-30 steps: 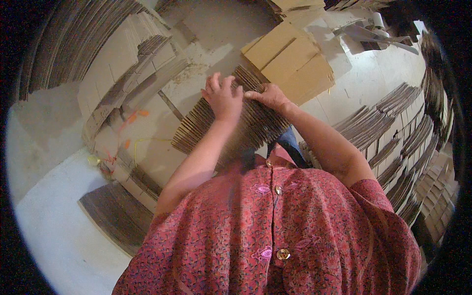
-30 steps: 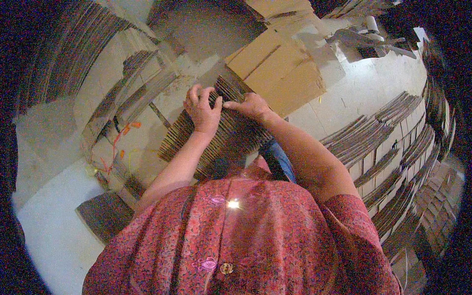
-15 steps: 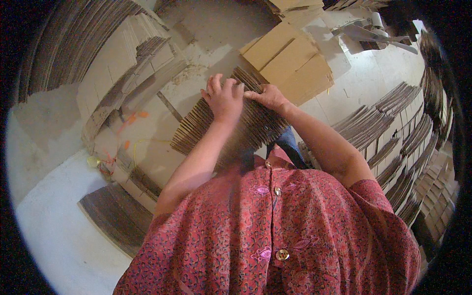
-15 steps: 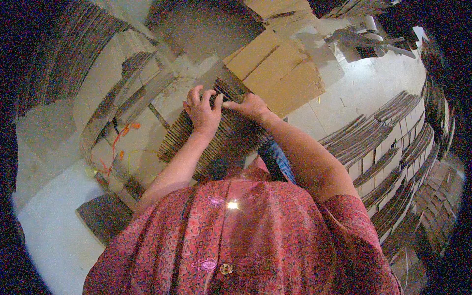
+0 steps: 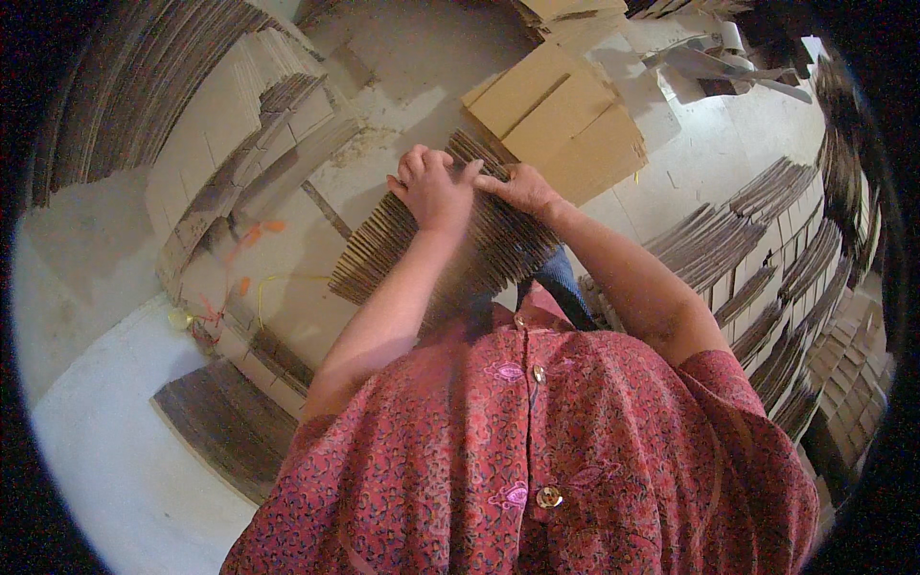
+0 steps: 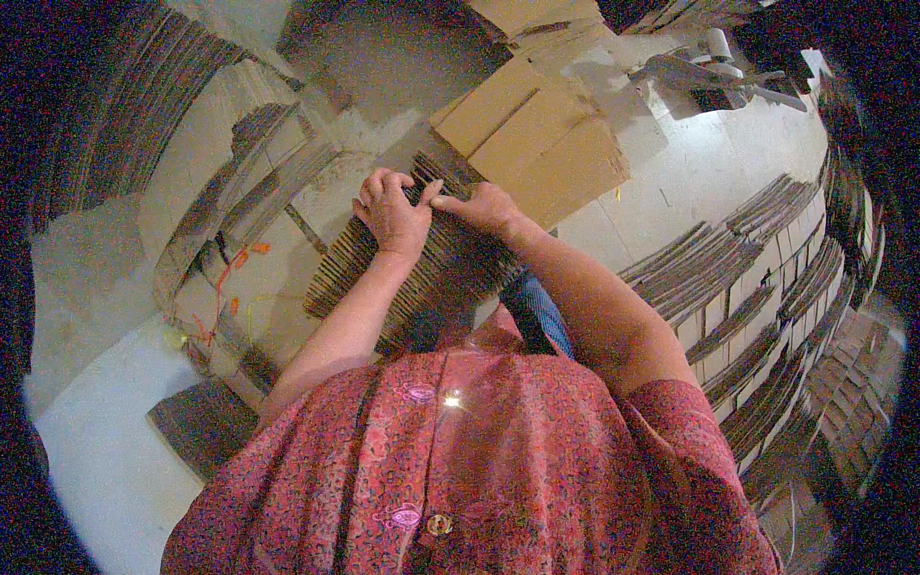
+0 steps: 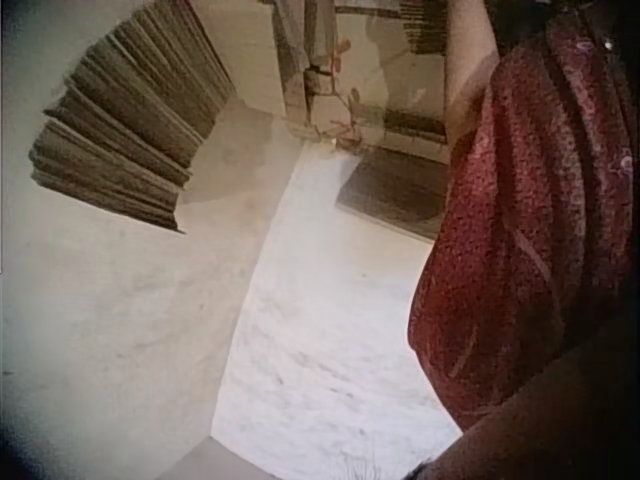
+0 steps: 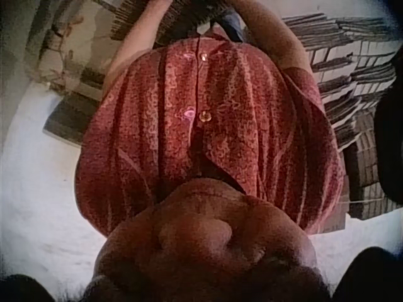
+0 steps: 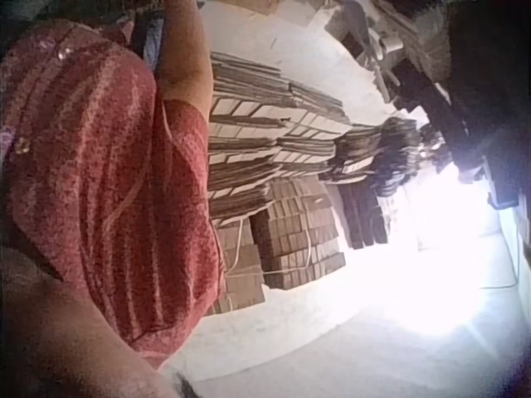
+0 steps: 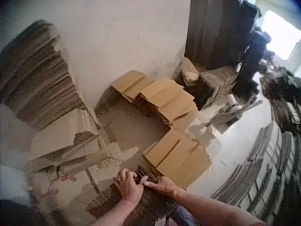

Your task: The person gathers and aligns flat corrugated cardboard pieces into a neat stack. They then wrap a yellow plastic tie around the stack, pull it tight, and tie a knot to secure the bundle.

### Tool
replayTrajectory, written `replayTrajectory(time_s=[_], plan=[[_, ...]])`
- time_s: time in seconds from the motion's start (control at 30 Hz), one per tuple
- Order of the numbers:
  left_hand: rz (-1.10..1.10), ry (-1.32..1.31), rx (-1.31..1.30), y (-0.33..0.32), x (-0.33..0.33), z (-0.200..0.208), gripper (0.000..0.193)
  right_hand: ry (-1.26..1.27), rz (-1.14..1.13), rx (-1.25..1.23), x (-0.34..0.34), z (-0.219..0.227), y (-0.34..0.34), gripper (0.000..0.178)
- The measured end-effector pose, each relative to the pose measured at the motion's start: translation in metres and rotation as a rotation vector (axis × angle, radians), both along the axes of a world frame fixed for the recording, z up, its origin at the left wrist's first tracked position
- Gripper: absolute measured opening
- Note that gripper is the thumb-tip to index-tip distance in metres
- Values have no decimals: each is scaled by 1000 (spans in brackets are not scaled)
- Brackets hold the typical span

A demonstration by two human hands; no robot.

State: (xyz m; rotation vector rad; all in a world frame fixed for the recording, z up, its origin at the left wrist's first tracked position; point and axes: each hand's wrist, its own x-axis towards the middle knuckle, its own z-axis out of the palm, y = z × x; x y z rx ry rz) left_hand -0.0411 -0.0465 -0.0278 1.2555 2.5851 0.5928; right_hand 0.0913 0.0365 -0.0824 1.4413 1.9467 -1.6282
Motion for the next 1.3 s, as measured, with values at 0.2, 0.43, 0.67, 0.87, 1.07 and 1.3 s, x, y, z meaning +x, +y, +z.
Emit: replayTrajectory(time_s=[0.2,0.43,0.67,0.87,1.07,1.3], plan=[[-26,112,103,-9,-3,-7,33,35,-61,-48,1,5,1,82],[-40,156,73,-13,-6,-11,24,33,-97,-20,2,-1,5,88],[-14,78,84,-10,-6,-10,28,57,-58,-19,4,-3,6,86],[-8,92,20,-4,-1,-2,33,-5,-73,14,4,-10,5,86],[-11,74,69,-9,-6,-11,32,17,-86,15,2,-1,5,86],[-52,49,89,-14,-11,-9,29,63,-54,21,4,2,9,82]])
